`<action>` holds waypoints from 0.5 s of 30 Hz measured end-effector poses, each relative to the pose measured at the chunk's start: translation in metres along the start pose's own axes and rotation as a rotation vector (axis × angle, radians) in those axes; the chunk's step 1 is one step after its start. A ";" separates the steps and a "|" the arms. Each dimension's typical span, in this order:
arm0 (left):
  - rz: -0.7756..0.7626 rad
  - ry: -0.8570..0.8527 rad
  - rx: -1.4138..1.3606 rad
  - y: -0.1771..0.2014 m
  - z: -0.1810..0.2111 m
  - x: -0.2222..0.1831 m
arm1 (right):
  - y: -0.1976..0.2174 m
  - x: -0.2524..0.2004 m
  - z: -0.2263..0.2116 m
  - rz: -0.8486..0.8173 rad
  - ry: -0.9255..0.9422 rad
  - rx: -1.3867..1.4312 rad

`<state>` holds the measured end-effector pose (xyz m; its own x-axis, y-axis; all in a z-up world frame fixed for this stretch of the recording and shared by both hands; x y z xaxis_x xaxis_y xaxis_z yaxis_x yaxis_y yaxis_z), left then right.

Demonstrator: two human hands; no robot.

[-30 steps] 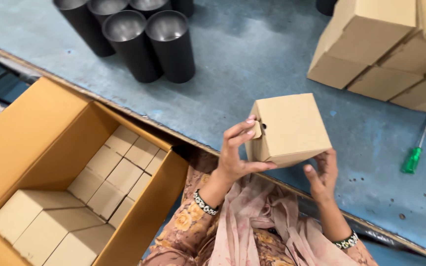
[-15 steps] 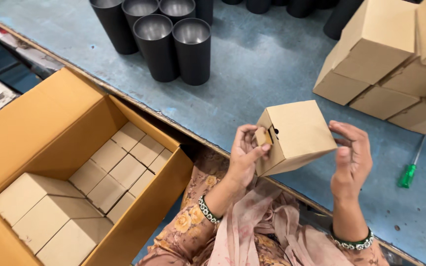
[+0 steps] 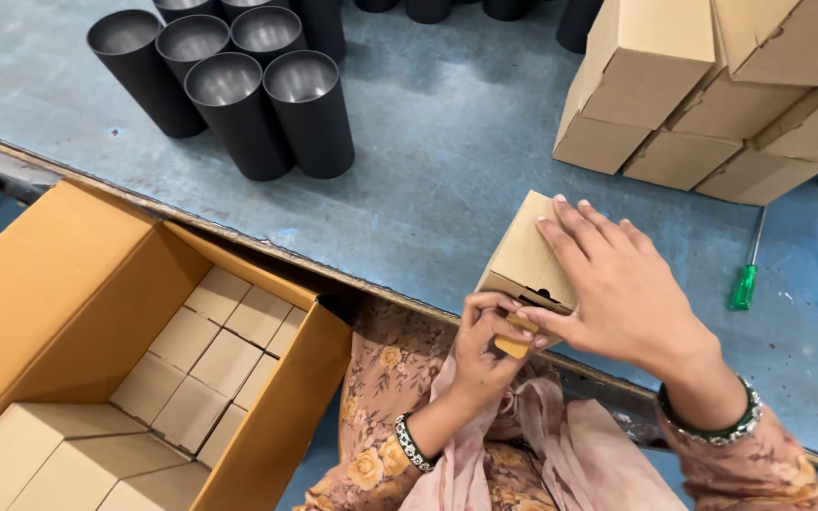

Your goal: The person packs black cylindrical light fixtures into individual cardboard boxes and then organizes the boxes inside a larger shipping carton on the floor.

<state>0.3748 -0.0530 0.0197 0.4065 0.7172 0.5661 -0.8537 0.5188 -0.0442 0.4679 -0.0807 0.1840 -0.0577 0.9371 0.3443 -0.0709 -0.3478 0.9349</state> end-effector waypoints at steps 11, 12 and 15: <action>0.017 -0.243 0.098 0.003 0.016 0.007 | 0.010 0.046 0.068 -0.307 -0.050 0.663; 0.013 -0.247 0.091 0.002 0.015 0.007 | 0.013 0.053 0.081 -0.320 -0.070 0.525; 0.001 -0.249 0.061 0.000 0.010 0.007 | 0.023 0.061 0.142 -0.383 -0.339 -0.045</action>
<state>0.3739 -0.0528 0.0319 0.3195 0.5768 0.7519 -0.8750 0.4841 0.0004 0.6045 -0.0271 0.2389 0.3062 0.9520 -0.0063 -0.0672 0.0282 0.9973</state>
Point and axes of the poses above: each hand's wrist, its own x-axis towards the middle knuckle, its own y-axis out of the back of the hand, z = x × y, the point moved 10 cm from there along x, towards the middle knuckle, and after that the axes turned 5 degrees about x, right-handed, at the moved point
